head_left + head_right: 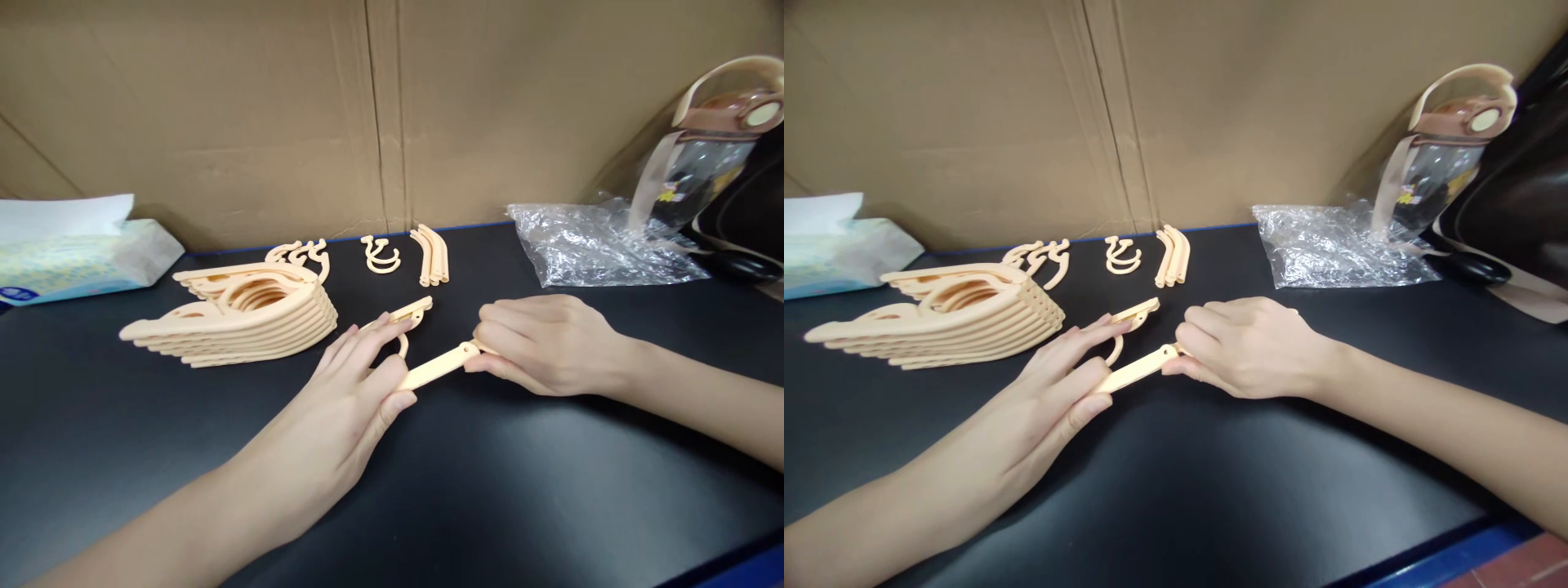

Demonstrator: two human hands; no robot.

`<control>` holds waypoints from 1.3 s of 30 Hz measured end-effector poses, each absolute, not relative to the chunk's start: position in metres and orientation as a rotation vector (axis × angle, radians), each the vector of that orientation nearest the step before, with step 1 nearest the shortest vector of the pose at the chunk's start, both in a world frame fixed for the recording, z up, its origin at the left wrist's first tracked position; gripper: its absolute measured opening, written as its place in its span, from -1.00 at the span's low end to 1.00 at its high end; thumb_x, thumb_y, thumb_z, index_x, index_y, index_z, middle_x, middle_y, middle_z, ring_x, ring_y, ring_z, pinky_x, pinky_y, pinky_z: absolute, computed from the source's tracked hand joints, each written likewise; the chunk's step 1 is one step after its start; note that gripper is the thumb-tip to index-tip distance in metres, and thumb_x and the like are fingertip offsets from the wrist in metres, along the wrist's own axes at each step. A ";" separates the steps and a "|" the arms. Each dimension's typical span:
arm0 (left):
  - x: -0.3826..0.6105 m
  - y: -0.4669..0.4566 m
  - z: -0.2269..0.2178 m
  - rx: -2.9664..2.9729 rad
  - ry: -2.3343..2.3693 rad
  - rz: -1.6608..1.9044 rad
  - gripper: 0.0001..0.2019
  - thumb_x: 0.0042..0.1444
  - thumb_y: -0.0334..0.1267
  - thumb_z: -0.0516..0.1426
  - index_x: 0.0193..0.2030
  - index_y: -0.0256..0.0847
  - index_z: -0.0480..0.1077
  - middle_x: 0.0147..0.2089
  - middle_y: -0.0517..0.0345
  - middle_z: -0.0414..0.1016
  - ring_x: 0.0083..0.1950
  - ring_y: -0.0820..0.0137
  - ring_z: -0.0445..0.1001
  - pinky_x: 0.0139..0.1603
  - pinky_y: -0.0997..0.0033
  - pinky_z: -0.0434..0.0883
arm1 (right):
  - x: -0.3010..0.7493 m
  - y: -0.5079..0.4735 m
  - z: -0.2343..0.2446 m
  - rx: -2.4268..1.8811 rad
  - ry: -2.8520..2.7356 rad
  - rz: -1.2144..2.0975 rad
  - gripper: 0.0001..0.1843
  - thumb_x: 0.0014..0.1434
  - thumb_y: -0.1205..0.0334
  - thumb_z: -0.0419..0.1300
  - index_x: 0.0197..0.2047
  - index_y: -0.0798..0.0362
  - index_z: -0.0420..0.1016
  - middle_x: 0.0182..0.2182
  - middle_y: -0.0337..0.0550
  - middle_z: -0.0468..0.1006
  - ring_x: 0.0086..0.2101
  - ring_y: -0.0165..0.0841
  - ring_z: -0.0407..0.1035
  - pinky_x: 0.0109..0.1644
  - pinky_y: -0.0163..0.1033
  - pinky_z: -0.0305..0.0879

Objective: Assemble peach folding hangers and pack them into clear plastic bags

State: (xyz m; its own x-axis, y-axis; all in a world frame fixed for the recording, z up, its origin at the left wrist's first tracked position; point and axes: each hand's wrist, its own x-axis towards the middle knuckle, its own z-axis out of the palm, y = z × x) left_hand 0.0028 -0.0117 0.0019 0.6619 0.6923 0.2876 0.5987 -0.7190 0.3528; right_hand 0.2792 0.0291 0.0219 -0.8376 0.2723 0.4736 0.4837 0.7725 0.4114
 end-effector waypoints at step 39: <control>0.004 -0.013 0.005 2.670 1.070 0.573 -0.79 0.56 -0.26 -0.07 0.01 -0.11 0.38 0.46 0.00 0.34 0.56 0.20 0.19 0.58 0.01 0.18 | 0.277 0.024 0.021 -0.627 -2.600 -0.494 -0.48 0.58 0.14 -0.08 -0.43 0.05 0.40 -0.55 -0.29 0.38 -0.55 -0.43 0.18 -0.46 -0.28 0.07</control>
State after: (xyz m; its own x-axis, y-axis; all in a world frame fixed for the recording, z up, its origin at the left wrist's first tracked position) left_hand 0.0042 -0.0128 0.0045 0.6613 0.6973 0.2764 0.6163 -0.7152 0.3297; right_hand 0.2769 0.0245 0.0209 -0.8109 0.3470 0.4712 0.4956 0.8354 0.2377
